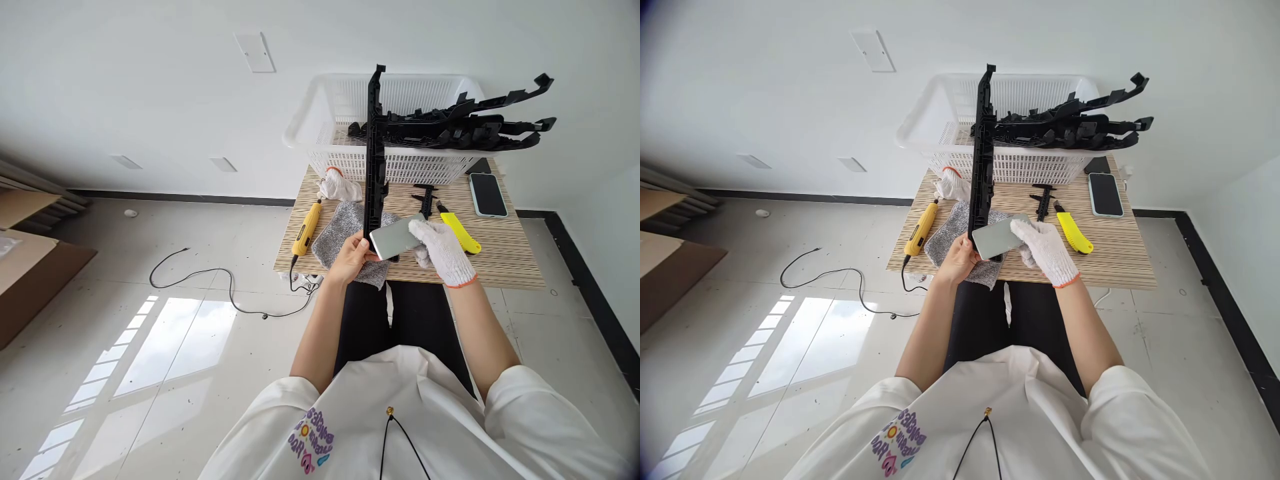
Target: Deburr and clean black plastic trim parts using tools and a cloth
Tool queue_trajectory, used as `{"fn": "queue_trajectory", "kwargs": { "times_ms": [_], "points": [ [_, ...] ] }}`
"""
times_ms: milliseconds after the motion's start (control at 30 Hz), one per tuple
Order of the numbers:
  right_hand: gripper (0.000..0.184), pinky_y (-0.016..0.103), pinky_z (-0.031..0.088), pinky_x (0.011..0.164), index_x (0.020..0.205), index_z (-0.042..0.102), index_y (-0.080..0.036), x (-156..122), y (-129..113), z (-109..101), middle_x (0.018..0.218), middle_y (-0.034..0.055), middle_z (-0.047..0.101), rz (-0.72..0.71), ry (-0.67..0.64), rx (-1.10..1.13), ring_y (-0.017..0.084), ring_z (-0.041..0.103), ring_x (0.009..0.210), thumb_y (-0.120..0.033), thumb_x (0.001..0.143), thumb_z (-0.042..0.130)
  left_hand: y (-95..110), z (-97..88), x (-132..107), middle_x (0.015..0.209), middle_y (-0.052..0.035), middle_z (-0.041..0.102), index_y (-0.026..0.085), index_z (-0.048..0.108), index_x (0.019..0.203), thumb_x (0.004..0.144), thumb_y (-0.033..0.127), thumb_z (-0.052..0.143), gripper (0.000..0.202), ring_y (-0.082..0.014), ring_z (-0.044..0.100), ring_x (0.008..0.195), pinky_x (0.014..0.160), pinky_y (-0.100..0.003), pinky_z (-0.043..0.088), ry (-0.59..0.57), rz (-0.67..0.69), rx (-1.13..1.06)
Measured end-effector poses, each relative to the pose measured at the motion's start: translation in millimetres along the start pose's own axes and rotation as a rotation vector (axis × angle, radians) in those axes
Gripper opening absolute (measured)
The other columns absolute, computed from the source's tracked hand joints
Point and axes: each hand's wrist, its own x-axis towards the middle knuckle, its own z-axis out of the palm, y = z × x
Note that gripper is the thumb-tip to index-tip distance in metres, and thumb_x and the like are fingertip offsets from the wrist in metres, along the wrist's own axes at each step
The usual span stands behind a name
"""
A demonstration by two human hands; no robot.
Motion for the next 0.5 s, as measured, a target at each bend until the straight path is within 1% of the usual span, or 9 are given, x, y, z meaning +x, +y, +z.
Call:
{"fn": "queue_trajectory", "kwargs": {
  "times_ms": [67,133,233,333,367,467,500],
  "points": [
    [0.036,0.019,0.019,0.029,0.066,0.052,-0.021,3,0,0,0.044,-0.0054,0.039,0.008,0.001,0.004,0.006,0.03,0.035,-0.046,0.074,0.077,0,0.3,0,0.087,-0.0074,0.072,0.014,0.069,0.103,0.07,0.074,0.069,0.069,-0.0183,0.07,0.078,0.062,-0.023,0.054,-0.015,0.003,-0.004],
    [0.034,0.019,0.02,0.029,0.066,0.053,-0.021,4,0,-1,0.045,-0.0052,0.038,0.009,-0.006,-0.012,0.006,0.031,0.036,-0.044,0.074,0.077,1,0.5,0,0.088,-0.0073,0.072,0.014,0.069,0.104,0.068,0.076,0.069,0.071,-0.0183,0.07,0.079,0.064,-0.023,0.055,-0.005,0.002,-0.004],
    [0.033,0.019,0.022,0.029,0.066,0.053,-0.021,3,-1,-5,0.046,-0.0053,0.037,-0.016,0.058,0.008,0.006,0.03,0.037,-0.043,0.075,0.076,2,1.0,0,0.086,-0.0061,0.071,0.015,0.069,0.101,0.065,0.076,0.071,0.071,-0.0171,0.069,0.075,0.062,-0.023,0.056,0.017,-0.008,0.009],
    [0.03,0.019,0.023,0.029,0.07,0.058,-0.02,2,-2,-10,0.05,-0.0036,0.043,0.046,-0.036,-0.043,0.005,0.033,0.038,-0.041,0.073,0.079,3,1.4,0,0.091,-0.0077,0.072,0.016,0.069,0.105,0.067,0.075,0.07,0.071,-0.0193,0.07,0.081,0.063,-0.023,0.057,0.004,-0.013,0.018],
    [0.029,0.019,0.025,0.029,0.072,0.059,-0.02,2,-2,-11,0.052,-0.0028,0.045,0.046,-0.041,-0.043,0.006,0.034,0.039,-0.041,0.073,0.079,3,1.3,0,0.091,-0.0079,0.072,0.016,0.069,0.105,0.066,0.076,0.07,0.071,-0.0198,0.071,0.082,0.064,-0.024,0.057,0.005,-0.015,0.021],
    [0.029,0.019,0.027,0.029,0.071,0.058,-0.02,2,-2,-16,0.055,-0.0023,0.047,0.014,0.063,-0.006,0.006,0.036,0.04,-0.04,0.074,0.078,2,0.5,0,0.088,-0.0073,0.072,0.016,0.069,0.103,0.065,0.076,0.07,0.072,-0.0193,0.071,0.078,0.062,-0.024,0.058,0.009,-0.024,0.033],
    [0.029,0.019,0.027,0.03,0.071,0.058,-0.02,2,-1,-18,0.055,-0.0021,0.048,0.036,0.048,-0.021,0.006,0.037,0.04,-0.04,0.074,0.079,2,0.2,0,0.089,-0.0077,0.073,0.015,0.068,0.105,0.066,0.076,0.07,0.072,-0.0195,0.071,0.079,0.062,-0.024,0.058,0.0,-0.025,0.031]
  ]
}}
